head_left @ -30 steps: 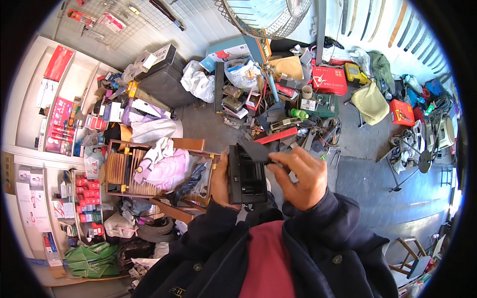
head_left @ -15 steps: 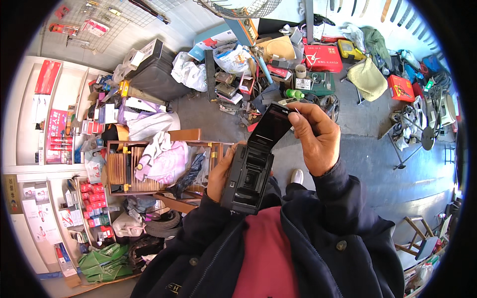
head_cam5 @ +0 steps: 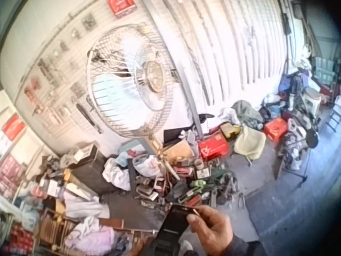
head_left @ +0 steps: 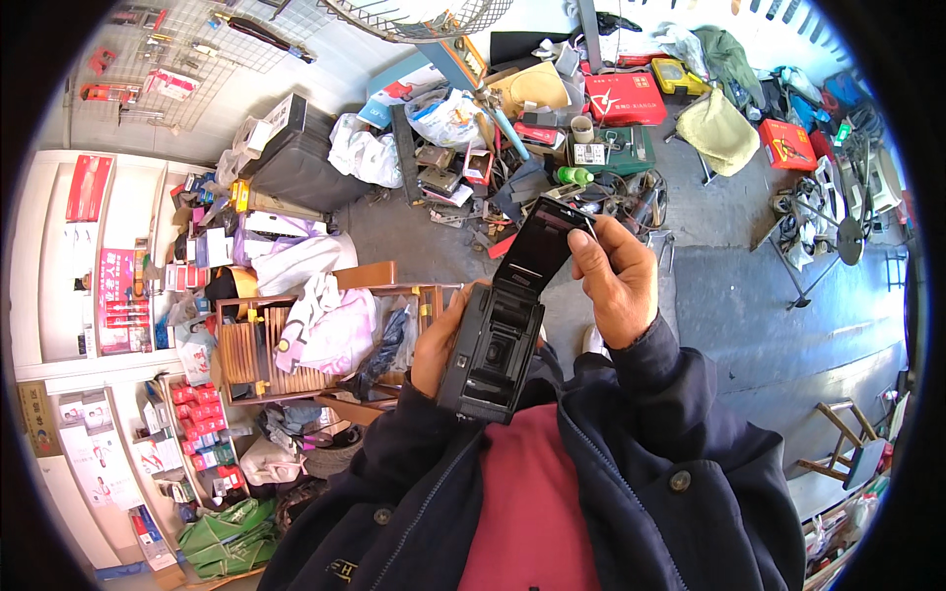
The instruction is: The person uses a small screwdriver to unscrew and open the back cover of a black rectangular electronic device. The person removes the cover and inspects the interior.
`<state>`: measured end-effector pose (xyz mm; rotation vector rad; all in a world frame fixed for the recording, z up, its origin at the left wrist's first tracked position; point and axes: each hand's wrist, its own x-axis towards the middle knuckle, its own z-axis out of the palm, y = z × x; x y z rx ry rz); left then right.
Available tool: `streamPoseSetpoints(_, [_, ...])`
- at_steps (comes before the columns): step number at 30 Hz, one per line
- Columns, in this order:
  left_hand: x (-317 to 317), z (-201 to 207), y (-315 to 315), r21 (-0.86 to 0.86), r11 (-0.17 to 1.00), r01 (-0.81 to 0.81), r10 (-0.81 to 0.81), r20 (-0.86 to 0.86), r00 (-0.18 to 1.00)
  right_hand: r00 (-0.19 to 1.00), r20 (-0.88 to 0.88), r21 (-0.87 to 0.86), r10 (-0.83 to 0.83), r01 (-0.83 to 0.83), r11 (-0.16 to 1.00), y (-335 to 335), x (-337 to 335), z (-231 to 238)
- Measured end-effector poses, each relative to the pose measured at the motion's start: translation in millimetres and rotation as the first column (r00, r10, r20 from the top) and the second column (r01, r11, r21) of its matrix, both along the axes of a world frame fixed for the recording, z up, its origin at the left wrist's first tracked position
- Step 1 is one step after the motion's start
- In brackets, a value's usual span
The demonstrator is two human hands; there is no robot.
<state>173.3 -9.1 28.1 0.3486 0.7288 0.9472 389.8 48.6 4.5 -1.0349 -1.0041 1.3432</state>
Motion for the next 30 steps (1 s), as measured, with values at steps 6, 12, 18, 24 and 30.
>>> streamPoseSetpoints(6, [6,-1,7,-0.069,0.997,0.020,-0.025,-0.072,0.997,0.999,-0.040,-0.047,0.012,-0.014,0.999,-4,6,-12])
streamPoseSetpoints(12, [11,1,10,-0.025,0.996,0.086,-0.085,0.052,0.995,0.995,-0.092,-0.076,-0.026,0.020,0.997,-6,8,-16])
streamPoseSetpoints(18, [17,4,12,-0.145,0.989,0.039,-0.047,-0.057,0.997,0.993,-0.114,-0.122,-0.019,0.005,0.992,-7,7,-15])
streamPoseSetpoints(24, [21,6,15,-0.096,0.993,0.065,-0.076,-0.109,0.991,0.986,-0.166,-0.164,0.008,-0.036,0.986,-10,10,-17])
streamPoseSetpoints(30, [24,7,14,-0.140,0.989,0.037,-0.056,-0.131,0.990,0.974,-0.225,-0.239,-0.002,-0.053,0.969,-10,12,-26])
